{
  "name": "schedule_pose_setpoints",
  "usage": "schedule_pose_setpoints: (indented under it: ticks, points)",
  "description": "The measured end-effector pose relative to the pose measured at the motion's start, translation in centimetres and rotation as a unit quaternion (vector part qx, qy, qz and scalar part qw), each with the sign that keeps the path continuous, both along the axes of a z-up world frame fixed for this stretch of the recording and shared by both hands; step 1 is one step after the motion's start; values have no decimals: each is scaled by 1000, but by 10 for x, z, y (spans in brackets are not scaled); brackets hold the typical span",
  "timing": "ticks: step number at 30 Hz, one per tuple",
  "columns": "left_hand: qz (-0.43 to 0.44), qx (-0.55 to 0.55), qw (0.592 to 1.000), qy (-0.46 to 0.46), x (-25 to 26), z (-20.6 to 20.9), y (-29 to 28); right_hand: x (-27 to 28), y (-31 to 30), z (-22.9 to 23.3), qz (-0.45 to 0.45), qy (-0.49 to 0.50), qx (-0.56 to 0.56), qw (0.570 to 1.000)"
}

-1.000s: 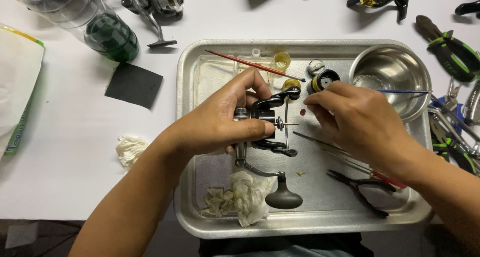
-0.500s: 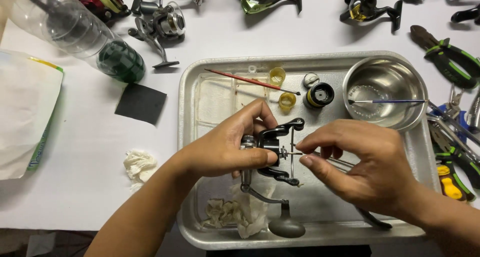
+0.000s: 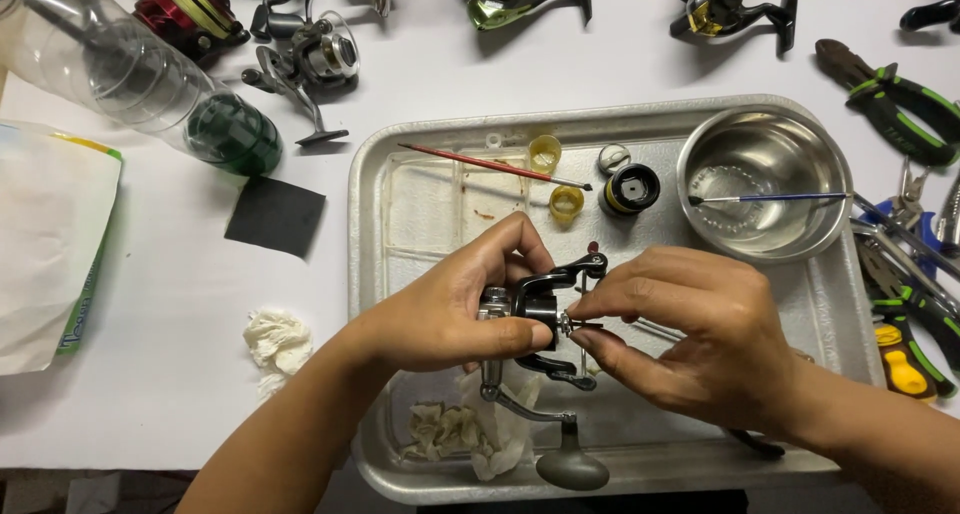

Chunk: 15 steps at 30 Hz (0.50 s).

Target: The person disassembles a fishing reel on a metal tray, using a screwdriver to remove screws and a wrench to loosen the handle. They remove the handle and other small components, placing them on the tray.

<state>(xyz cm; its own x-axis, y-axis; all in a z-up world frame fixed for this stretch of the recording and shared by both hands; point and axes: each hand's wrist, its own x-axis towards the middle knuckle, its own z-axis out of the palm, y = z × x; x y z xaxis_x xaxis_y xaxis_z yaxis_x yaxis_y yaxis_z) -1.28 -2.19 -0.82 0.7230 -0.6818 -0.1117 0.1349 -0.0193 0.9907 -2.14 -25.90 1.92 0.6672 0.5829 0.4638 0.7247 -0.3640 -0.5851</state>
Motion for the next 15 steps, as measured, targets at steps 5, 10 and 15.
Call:
schedule_pose_setpoints:
  ticks: [5,10,15]
  points:
    - [1,2,1000,-1,-1,1,-1,1,2,-2,9,-45,5,999]
    - [4,6,1000,-14,-2,1,-4,4,2,-7,33,-95,17,995]
    - [2,24,1000,-16,-3,5,-5,2,1,-7,41,-95,27,994]
